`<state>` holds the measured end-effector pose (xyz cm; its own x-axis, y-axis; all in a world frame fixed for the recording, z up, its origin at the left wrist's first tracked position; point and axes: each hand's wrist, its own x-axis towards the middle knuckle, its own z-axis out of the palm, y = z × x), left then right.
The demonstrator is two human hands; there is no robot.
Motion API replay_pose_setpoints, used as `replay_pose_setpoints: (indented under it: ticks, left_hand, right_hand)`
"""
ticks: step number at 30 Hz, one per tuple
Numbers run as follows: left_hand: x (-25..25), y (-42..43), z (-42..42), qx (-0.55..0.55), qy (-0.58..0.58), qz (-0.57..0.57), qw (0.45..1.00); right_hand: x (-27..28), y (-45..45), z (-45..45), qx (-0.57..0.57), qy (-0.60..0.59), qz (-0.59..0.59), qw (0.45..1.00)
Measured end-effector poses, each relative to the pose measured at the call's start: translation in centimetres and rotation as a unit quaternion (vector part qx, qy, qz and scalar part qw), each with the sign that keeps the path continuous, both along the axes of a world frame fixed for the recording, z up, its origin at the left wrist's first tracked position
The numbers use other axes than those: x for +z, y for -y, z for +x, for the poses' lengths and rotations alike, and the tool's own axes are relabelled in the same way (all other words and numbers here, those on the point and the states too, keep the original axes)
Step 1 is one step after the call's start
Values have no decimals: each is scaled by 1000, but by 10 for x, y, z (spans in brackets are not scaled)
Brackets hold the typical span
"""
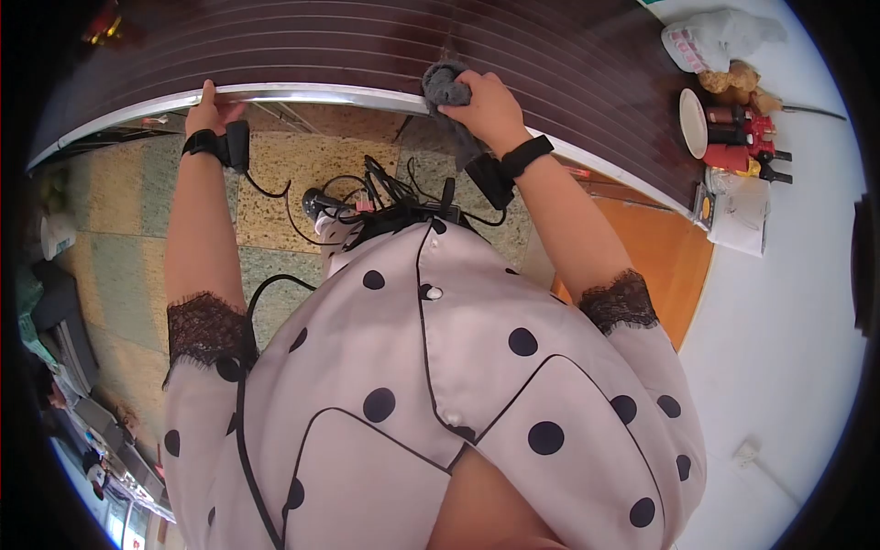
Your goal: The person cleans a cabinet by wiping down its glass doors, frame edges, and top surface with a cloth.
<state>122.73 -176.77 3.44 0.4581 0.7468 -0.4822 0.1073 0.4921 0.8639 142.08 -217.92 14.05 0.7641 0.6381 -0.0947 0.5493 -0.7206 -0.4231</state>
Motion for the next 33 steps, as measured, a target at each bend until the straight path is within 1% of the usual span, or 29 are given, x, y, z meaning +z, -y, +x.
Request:
replay_pose_setpoints:
  ticks: [1, 5, 8, 11, 14, 18, 20, 21, 23, 24, 25, 26, 27, 29, 30, 31, 32, 33]
  left_hand:
    - [0, 2, 1, 20, 3, 5, 1000]
    - [-3, -1, 0, 14, 17, 1, 1000]
    - [-5, -6, 1, 13, -27, 11, 999]
    - [4, 3, 1, -7, -16, 9, 1000]
    - [9, 8, 2, 11, -17, 13, 1000]
    - [3, 1, 4, 14, -11, -7, 1000]
    - [1, 0, 2, 15, 10, -13, 1000]
    - [2, 2, 2, 19, 11, -14, 1000]
    - [6, 7, 2, 28, 13, -5, 1000]
    - [3, 6, 2, 32, 22, -1, 999]
    - [0, 5, 3, 35, 32, -4, 999]
    - [-3, 4, 2, 31, 36, -6, 999]
    - [-4, 3, 2, 28, 40, -9, 999]
    - [-6, 2, 2, 27, 46, -6, 999]
    - [-6, 3, 2, 19, 50, 0, 999]
    - [-7, 2, 2, 22, 50, -1, 999]
    - [-7, 3, 2, 26, 50, -1, 998]
    - [-5, 4, 2, 30, 50, 0, 998]
  right_hand:
    - [-1, 2, -5, -3, 16, 9, 1000]
    - [-4, 4, -18, -5, 66, 19, 998]
    - [-8, 1, -20, -15, 79, 24, 996]
    - [-8, -3, -19, -24, 67, 6, 997]
    - [-8, -5, -18, -27, 47, -2, 999]
    - [-3, -6, -17, -34, 43, -18, 998]
    - [-9, 2, -15, -19, 43, 37, 998]
    - [-12, 4, -13, -15, 43, 37, 998]
    - [-18, 12, 0, -31, 36, 88, 995]
    - [-17, 13, 9, -15, -7, 118, 993]
    - [-17, 16, 13, -9, -6, 114, 993]
    - [-16, 20, 15, -49, -104, 157, 981]
    - [-12, 19, 14, -89, -200, 197, 956]
    - [-12, 17, 6, -72, -191, 182, 962]
    - [-12, 14, -2, -22, -84, 130, 988]
    - [-13, 10, -8, 29, 25, 78, 996]
    - [-14, 7, -11, 11, 41, 48, 998]
    - [-13, 6, -14, 11, 41, 47, 998]
